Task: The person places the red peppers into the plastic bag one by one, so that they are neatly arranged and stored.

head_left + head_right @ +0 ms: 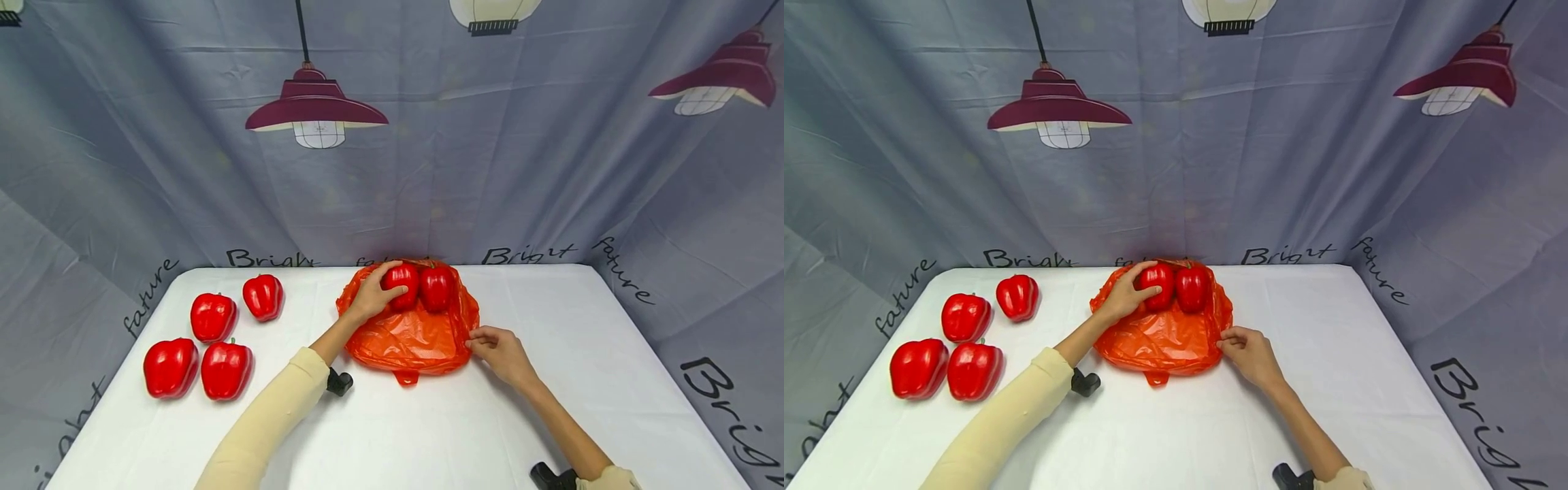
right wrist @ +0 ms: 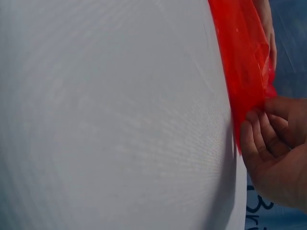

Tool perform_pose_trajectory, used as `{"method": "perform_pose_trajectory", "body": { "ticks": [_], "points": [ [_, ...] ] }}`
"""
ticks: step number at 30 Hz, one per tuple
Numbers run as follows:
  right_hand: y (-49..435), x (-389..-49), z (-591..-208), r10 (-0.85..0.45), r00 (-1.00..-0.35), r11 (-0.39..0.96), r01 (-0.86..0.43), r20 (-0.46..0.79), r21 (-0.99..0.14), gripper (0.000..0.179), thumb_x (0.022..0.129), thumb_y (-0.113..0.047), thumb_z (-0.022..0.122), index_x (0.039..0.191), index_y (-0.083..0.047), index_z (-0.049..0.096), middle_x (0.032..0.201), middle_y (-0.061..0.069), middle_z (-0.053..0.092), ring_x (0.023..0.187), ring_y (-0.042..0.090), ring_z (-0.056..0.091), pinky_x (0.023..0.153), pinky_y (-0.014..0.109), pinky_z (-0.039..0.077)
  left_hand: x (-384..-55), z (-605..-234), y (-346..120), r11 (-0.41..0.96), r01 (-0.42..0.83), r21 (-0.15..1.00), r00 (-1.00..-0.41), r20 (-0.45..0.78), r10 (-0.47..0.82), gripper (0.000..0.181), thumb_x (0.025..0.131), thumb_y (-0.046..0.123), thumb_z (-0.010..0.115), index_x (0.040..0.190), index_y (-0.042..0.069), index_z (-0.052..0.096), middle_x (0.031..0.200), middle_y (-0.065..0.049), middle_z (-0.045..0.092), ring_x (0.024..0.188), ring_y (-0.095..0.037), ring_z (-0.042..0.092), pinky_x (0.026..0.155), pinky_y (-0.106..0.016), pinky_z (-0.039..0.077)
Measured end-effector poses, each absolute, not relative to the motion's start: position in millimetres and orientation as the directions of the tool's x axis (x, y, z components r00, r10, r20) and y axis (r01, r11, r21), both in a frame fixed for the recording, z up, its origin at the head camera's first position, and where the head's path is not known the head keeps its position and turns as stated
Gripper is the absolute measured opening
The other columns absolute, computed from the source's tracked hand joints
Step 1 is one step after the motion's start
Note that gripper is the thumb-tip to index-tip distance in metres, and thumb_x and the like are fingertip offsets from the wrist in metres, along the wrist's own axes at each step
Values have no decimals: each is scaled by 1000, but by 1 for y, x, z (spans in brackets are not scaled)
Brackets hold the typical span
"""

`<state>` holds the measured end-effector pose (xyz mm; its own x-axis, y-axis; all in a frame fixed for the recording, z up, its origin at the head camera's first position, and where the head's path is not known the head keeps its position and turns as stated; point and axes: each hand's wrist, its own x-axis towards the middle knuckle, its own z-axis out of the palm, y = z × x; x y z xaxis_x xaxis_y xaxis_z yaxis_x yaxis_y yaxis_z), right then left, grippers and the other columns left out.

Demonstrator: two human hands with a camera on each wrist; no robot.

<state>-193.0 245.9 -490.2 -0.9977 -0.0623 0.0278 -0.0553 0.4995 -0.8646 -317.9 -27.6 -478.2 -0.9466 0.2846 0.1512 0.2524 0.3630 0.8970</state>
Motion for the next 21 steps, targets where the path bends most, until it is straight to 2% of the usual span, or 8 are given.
{"method": "perform_pose_trajectory", "body": {
  "ticks": [6,9,12,21],
  "points": [
    [248,-191,-488,-60,-998,509,-52,24,-859,15,92,-3,69,104,6,70,89,10,70,79,24,68,68,21,55,-318,-476,-25,441,256,861,-955,154,253,59,90,17,76,145,13,53,144,-15,51,128,-35,51,103,-50,45],
    [248,-191,-488,-62,-998,508,-52,24,-860,15,92,-3,69,104,6,70,89,10,70,79,24,69,69,21,55,-318,-473,-24,475,285,833,-950,180,255,59,89,16,76,144,9,54,141,-20,49,127,-36,49,104,-50,44],
    [249,-191,-488,-68,-997,503,-58,28,-863,14,92,-2,69,103,6,70,88,10,70,79,25,69,68,21,55,-317,-471,-24,486,282,827,-951,173,258,59,89,17,77,144,10,54,137,-22,48,124,-36,50,102,-50,45],
    [248,-192,-488,-62,-998,503,-58,31,-862,13,92,-3,70,101,6,70,87,10,70,77,23,68,67,21,55,-320,-471,-24,474,264,840,-952,148,268,59,91,16,75,145,12,53,145,-13,51,128,-33,51,103,-48,45]
  ]
}}
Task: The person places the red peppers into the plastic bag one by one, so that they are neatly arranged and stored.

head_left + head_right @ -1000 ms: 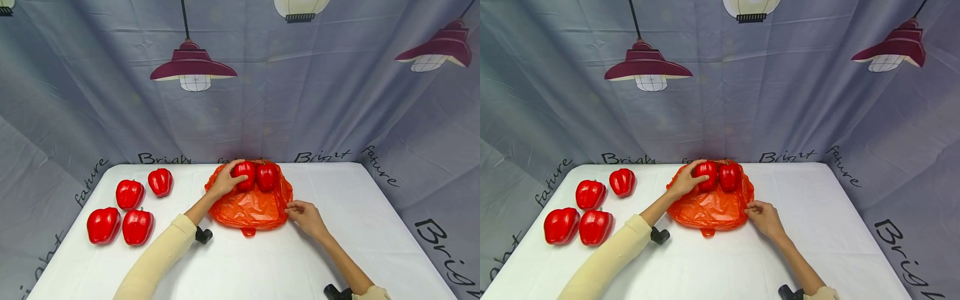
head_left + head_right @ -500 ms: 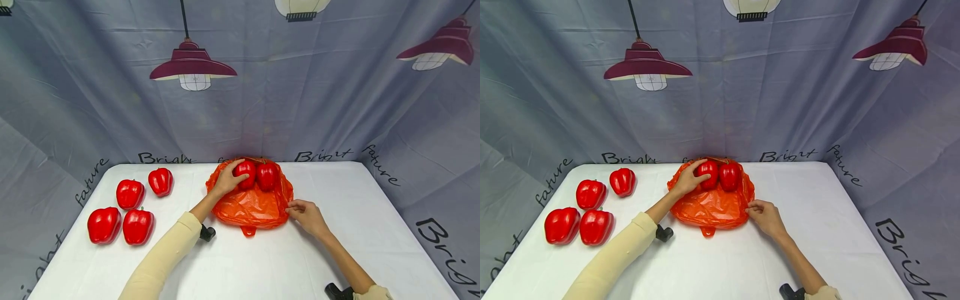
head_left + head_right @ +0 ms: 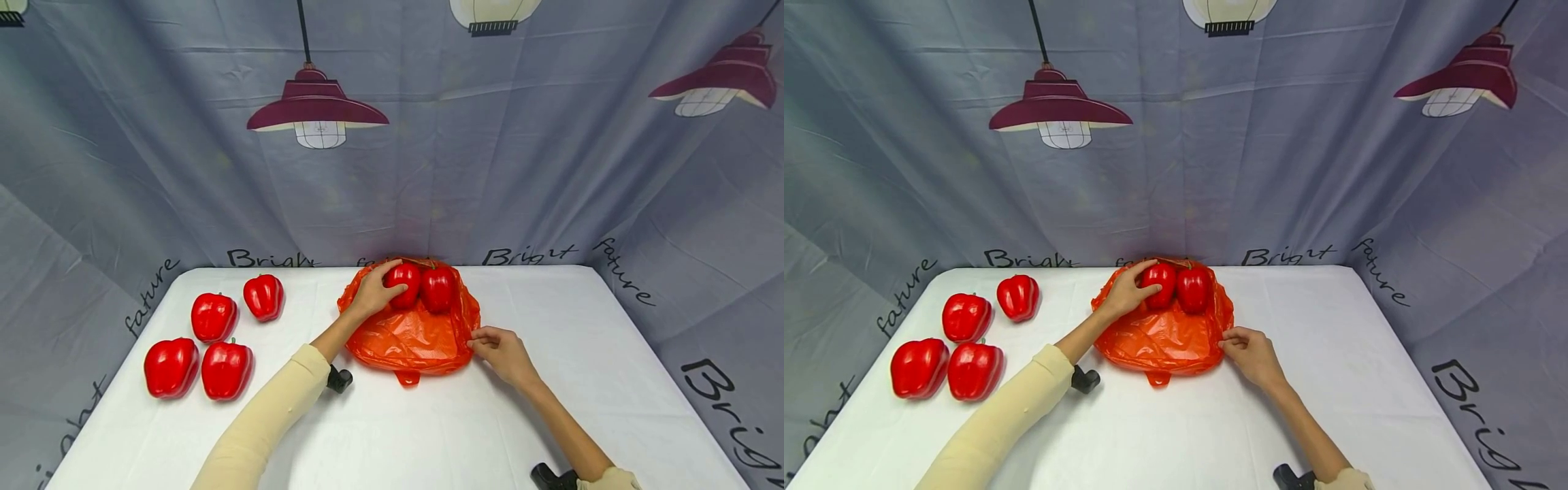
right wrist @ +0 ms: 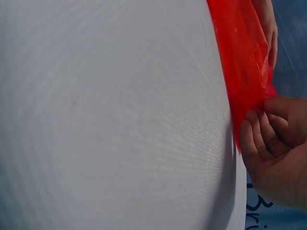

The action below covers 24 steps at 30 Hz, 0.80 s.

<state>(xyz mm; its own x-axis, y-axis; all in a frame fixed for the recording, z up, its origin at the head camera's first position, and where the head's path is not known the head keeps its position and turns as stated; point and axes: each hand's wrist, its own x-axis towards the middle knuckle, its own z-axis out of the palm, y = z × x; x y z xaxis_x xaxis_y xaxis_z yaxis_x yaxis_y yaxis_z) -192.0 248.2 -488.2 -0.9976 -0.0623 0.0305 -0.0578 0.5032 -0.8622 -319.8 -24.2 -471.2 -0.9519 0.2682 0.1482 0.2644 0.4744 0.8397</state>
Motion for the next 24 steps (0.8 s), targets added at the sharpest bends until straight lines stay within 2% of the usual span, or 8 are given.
{"method": "perform_pose_trajectory", "body": {
  "ticks": [17,19,24],
  "points": [
    [249,-191,-487,-54,-998,509,-49,25,-860,15,92,-4,70,103,6,70,87,9,69,77,22,66,66,22,54,-303,-461,-40,445,345,826,-927,225,300,61,90,14,76,146,10,52,146,-10,50,136,-27,45,109,-41,40],
    [249,-191,-487,-46,-999,508,-43,23,-860,15,92,-4,70,103,6,70,87,8,69,77,22,67,66,21,54,-296,-456,-45,420,351,837,-922,231,310,61,90,16,76,146,9,51,146,-11,51,135,-27,46,108,-43,40],
    [249,-191,-487,-45,-999,497,-48,30,-866,16,92,-4,70,104,7,70,88,9,70,78,22,67,67,21,55,-276,-443,-64,294,378,878,-897,268,352,61,91,10,74,146,4,48,142,-19,52,132,-37,47,107,-52,39]
  ]
}}
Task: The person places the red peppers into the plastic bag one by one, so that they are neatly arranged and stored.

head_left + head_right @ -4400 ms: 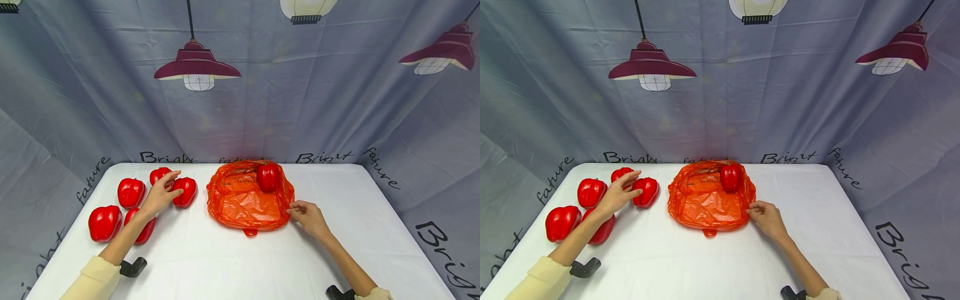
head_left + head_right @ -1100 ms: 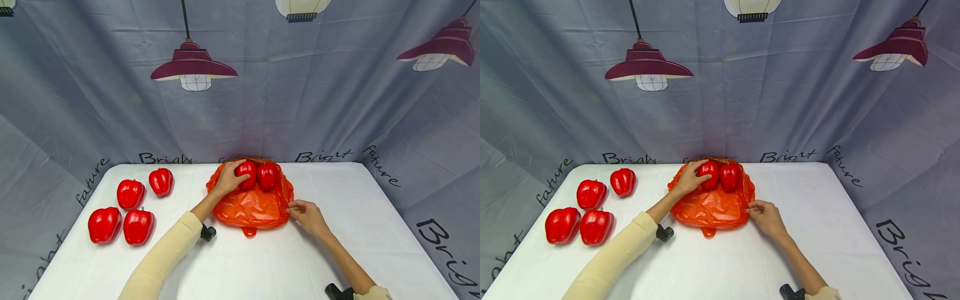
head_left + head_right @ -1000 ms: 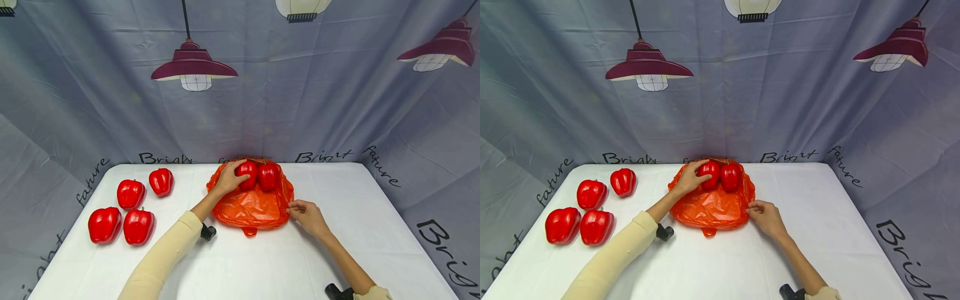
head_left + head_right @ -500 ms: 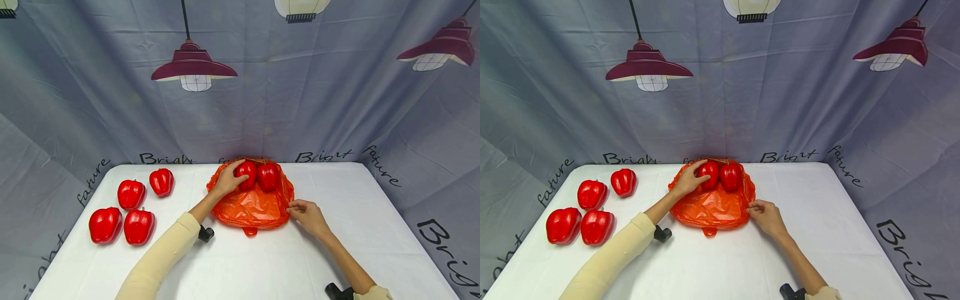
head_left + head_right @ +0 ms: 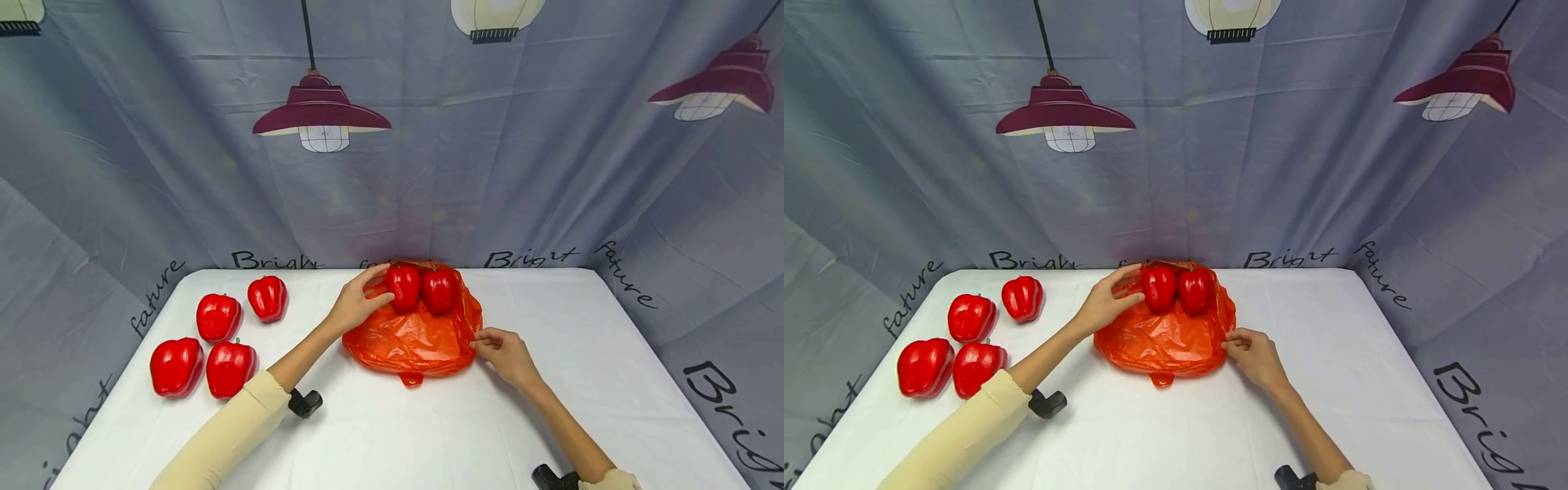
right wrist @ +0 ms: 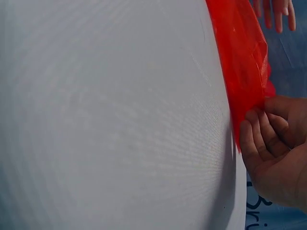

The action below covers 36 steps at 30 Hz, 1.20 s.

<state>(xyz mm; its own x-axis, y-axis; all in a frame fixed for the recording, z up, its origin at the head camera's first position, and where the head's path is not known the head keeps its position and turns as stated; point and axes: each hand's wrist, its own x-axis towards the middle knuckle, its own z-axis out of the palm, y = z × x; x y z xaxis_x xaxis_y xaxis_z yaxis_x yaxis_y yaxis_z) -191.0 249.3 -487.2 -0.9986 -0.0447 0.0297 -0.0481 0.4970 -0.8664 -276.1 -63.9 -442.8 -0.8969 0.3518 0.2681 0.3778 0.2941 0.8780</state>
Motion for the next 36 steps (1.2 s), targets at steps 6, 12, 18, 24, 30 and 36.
{"method": "perform_pose_trajectory", "body": {
  "ticks": [6,12,18,24,30,36],
  "points": [
    [249,-192,-488,-47,-999,485,-45,25,-873,16,92,-4,70,103,7,69,88,10,70,77,21,67,67,21,55,-251,-430,-94,241,327,914,-908,233,348,60,92,13,73,147,11,48,142,-15,52,133,-37,46,107,-54,39],
    [250,-192,-487,-47,-999,469,-41,22,-882,17,92,-3,70,104,8,69,89,11,70,79,21,67,68,22,55,-228,-417,-124,203,252,946,-924,172,341,62,92,14,73,148,10,46,144,-14,50,134,-39,45,108,-52,38],
    [251,-191,-487,-46,-999,431,-40,23,-902,18,92,-1,70,105,10,68,90,14,70,79,24,68,69,23,56,-215,-411,-154,259,277,925,-937,200,286,62,92,13,73,148,9,45,147,-11,49,134,-31,46,108,-46,39],
    [250,-191,-487,-68,-997,422,-53,27,-905,18,92,-1,69,105,12,67,91,15,70,80,25,68,69,26,57,-201,-406,-188,292,243,925,-960,186,207,64,94,18,72,151,10,42,149,-10,45,137,-28,43,110,-46,36],
    [249,-190,-487,-58,-998,427,-37,14,-903,18,92,-1,69,106,10,68,91,14,70,80,26,68,69,24,57,-185,-403,-220,367,214,905,-973,166,159,65,95,21,70,151,7,40,150,-12,43,137,-30,43,106,-42,38],
    [248,-190,-486,-55,-998,428,-38,15,-903,19,92,-2,69,106,11,68,91,14,70,80,26,67,69,25,57,-167,-409,-239,450,187,873,-982,159,100,66,95,21,70,150,3,39,149,-17,44,136,-34,43,104,-39,39]
  ]
}}
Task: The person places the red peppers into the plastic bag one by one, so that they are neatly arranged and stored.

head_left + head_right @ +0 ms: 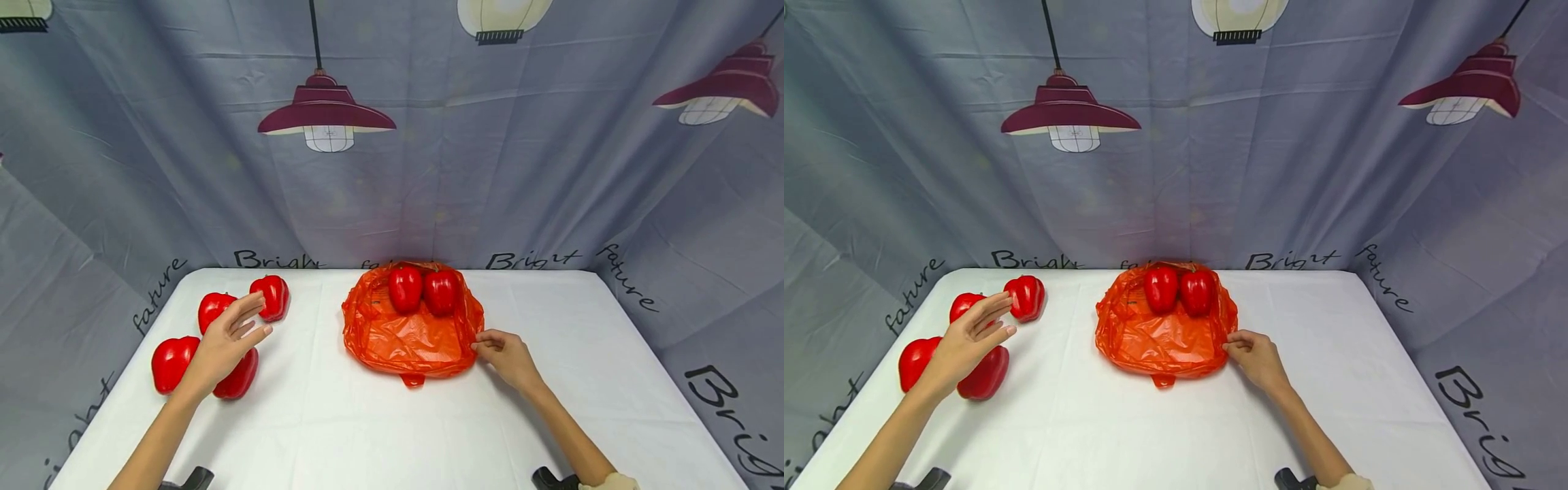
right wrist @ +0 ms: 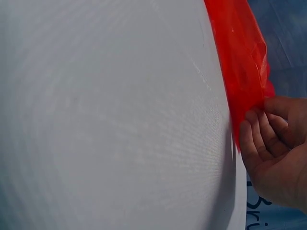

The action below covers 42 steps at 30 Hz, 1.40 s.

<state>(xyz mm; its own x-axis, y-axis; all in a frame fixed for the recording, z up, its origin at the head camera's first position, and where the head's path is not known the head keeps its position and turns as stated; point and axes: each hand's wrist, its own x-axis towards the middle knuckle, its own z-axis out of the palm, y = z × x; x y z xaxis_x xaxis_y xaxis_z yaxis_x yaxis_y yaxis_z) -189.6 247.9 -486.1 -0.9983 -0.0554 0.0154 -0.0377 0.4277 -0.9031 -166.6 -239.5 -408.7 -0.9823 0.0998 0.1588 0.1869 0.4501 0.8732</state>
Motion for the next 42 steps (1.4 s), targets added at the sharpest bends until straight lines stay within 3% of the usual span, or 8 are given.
{"method": "perform_pose_trajectory", "body": {
  "ticks": [5,9,20,27,34,42],
  "points": [
    [248,-190,-487,-55,-998,430,-36,14,-902,19,92,-1,69,107,11,67,91,14,70,80,26,68,70,24,57,-150,-414,-254,469,174,866,-984,163,65,65,96,21,69,151,4,39,149,-19,44,135,-38,44,100,-23,42],
    [248,-190,-487,-50,-999,430,-36,16,-902,19,93,-1,68,108,11,67,92,16,70,81,26,69,70,25,57,-138,-419,-264,483,165,860,-985,169,37,65,96,21,70,150,3,39,148,-20,45,133,-31,46,96,-13,41],
    [249,-190,-486,-55,-998,415,-43,22,-909,20,93,0,67,109,13,66,93,17,70,81,25,69,71,26,58,-117,-435,-281,536,55,843,-993,103,-61,68,95,22,70,151,1,37,148,-23,42,134,-45,38,94,-5,34],
    [248,-191,-487,-57,-998,399,-36,15,-916,21,93,0,68,110,13,66,94,17,70,81,25,69,71,26,58,-114,-445,-288,548,45,835,-993,97,-66,71,93,18,73,150,-1,37,147,-27,40,134,-49,38,96,-11,35],
    [248,-191,-487,-49,-999,402,-23,4,-916,21,93,0,67,110,13,66,93,16,70,81,24,68,70,26,58,-113,-451,-289,581,-2,814,-996,49,-73,72,91,13,74,151,-1,35,147,-30,37,133,-51,39,96,-30,39],
    [247,-191,-486,-47,-999,420,-17,-3,-907,21,93,-1,67,110,12,66,93,15,70,82,27,68,70,28,58,-114,-456,-286,633,-37,774,-996,25,-90,73,89,7,75,151,-1,36,146,-33,36,129,-52,41,94,-44,42]
  ]
}}
